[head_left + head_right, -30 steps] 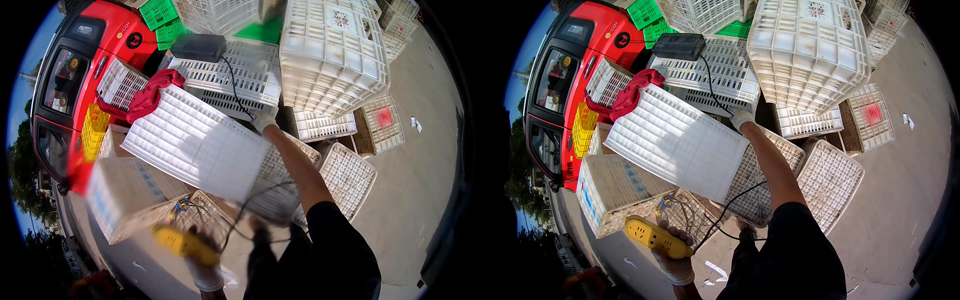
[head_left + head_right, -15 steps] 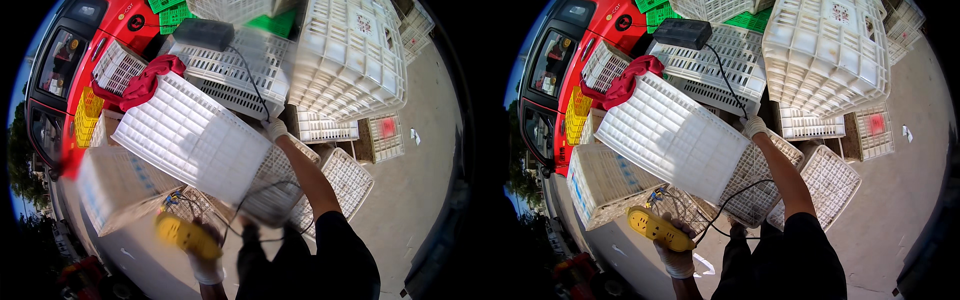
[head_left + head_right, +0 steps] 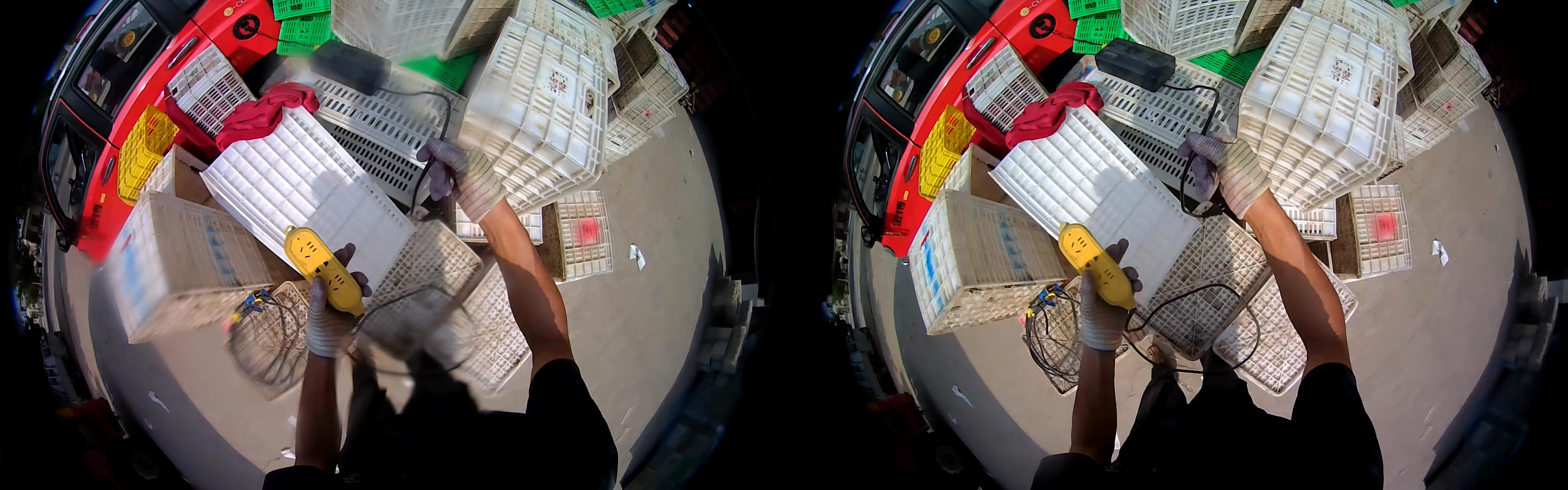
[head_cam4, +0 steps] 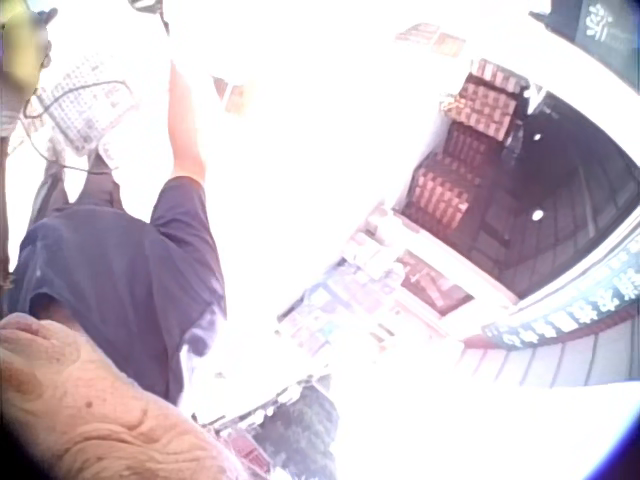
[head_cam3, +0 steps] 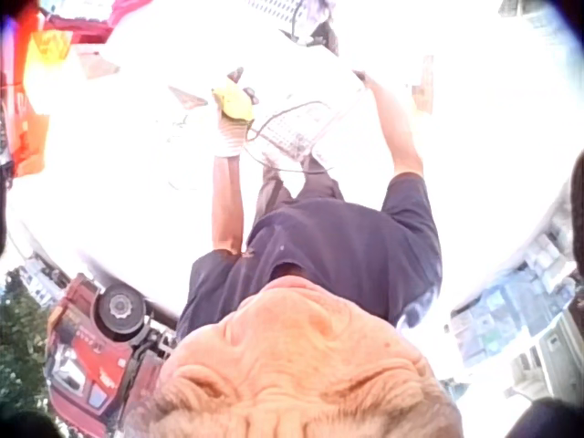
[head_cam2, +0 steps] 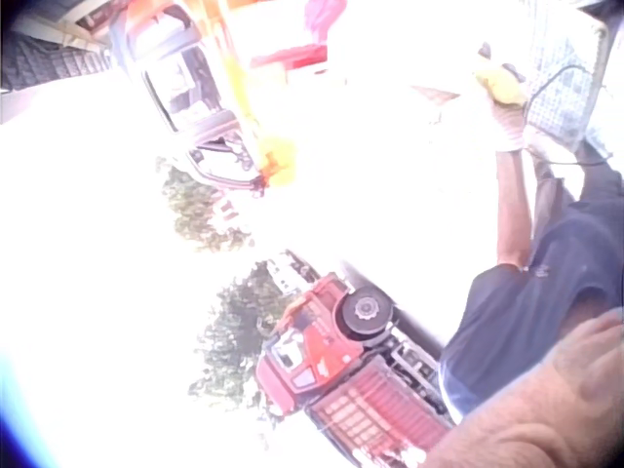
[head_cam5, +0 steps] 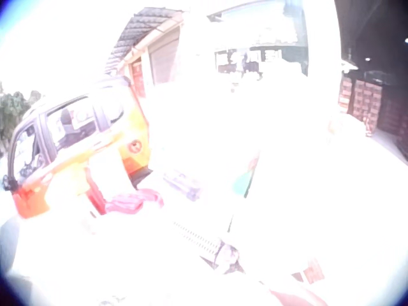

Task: The person stacks white plastic crates into a pile next to a red car. They also handle a yellow power strip and a black battery pack, placing them on the crates.

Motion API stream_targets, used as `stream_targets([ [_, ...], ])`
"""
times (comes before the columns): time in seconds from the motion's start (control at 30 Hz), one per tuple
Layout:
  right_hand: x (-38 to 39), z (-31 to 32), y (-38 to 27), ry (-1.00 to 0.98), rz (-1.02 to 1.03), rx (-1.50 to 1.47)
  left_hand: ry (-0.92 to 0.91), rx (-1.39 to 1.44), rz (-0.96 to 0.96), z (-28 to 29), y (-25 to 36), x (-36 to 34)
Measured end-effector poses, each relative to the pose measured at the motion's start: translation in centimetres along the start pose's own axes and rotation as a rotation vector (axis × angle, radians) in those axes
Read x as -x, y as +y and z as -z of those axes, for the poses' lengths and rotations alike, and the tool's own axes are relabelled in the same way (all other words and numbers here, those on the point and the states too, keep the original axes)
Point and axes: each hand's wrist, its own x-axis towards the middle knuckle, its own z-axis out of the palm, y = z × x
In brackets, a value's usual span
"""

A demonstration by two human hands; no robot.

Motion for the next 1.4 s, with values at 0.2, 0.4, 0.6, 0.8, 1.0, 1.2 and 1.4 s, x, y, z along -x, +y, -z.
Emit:
stream_targets([
  [0.2, -0.8, -4.7, -0.5, -0.153, -0.083, -0.101, -0.159, 0.105, 0.124, -1.4, -1.5, -4.0],
  [0.4, -1.2, -4.2, 2.9, -0.099, -0.137, 0.051, -0.303, 0.128, 0.279, -0.4, -1.8, -2.4],
  [0.6, 7.5, -1.4, 9.7, -0.215, -0.254, 0.389, -0.124, 0.099, 0.248, 0.2, -1.0, -2.0],
  [0.8, 11.4, 0.0, 16.4, -0.521, -0.085, 0.436, -0.165, 0.045, 0.272, -0.9, -0.9, -1.9],
  [1.0, 13.2, -0.1, 16.0, -0.260, -0.055, 0.641, -0.214, -0.014, 0.301, -2.2, -1.2, -1.2],
  [1.2, 14.2, -0.2, 8.6, 0.070, 0.103, 0.103, -0.155, -0.097, 0.222, -1.2, -0.6, -0.4],
  [1.4, 12.0, -2.4, 4.6, 0.118, 0.383, -0.252, -0.109, -0.116, 0.248, -1.5, -2.1, 0.9],
])
